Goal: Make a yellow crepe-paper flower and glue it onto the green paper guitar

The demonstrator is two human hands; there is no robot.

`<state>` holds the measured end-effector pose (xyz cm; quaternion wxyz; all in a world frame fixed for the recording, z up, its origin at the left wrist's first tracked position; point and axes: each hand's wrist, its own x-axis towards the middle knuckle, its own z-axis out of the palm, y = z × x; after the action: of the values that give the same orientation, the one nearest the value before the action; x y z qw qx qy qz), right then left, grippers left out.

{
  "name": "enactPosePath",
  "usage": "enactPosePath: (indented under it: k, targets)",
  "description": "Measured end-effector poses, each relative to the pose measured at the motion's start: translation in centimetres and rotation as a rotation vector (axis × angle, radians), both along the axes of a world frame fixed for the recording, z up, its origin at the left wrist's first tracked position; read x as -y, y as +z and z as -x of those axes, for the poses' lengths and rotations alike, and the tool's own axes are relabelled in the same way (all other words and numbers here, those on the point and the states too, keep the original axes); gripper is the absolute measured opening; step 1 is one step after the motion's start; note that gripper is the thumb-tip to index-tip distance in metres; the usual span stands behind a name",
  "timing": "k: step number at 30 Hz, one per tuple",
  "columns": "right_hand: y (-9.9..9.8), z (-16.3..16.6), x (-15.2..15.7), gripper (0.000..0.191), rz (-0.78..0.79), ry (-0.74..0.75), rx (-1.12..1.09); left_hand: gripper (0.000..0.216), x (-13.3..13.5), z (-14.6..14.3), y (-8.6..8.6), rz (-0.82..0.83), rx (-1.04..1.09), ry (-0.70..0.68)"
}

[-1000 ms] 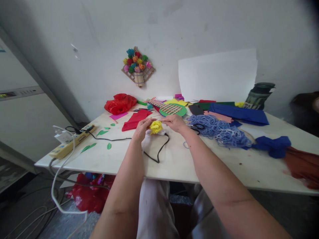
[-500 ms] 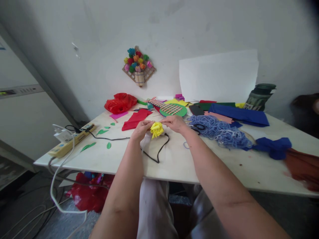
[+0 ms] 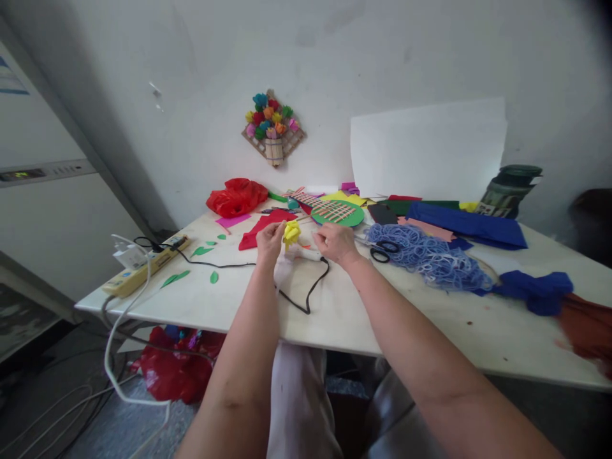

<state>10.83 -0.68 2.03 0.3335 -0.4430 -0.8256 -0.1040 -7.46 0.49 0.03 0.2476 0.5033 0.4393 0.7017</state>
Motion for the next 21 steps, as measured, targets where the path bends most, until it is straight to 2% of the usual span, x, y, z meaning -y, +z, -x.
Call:
enactPosePath:
  k: [3, 6, 9, 13, 17, 21]
  targets:
    - [-1.0, 1.1, 0.1, 0.029, 0.181, 0.041, 0.137, 0.031, -0.6, 0.4, -0.3, -0.012, -0.036, 0.138]
    - [-1.7, 2.1, 0.4, 0.045, 0.297, 0.011, 0.268, 0.031, -1.0, 0.8, -0.7, 0.016, -0.084, 0.216]
    - [-2.2, 3.2, 0.8, 0.051, 0.335, -0.036, 0.307, 0.03, -1.2, 0.9, -0.8, 0.065, -0.172, 0.31]
    - [-2.2, 3.8, 1.0, 0.047, 0.335, -0.079, 0.301, 0.03, -0.8, 1.0, -0.5, 0.125, -0.299, 0.453]
    - [-1.5, 2.1, 0.5, 0.038, 0.366, -0.133, 0.279, 0.03, -0.2, 0.8, -0.1, 0.186, -0.369, 0.536]
    - [-0.7, -1.5, -0.9, 0.028, 0.401, -0.24, 0.099, 0.029, 0.4, 0.4, 0.3, 0.24, -0.433, 0.572]
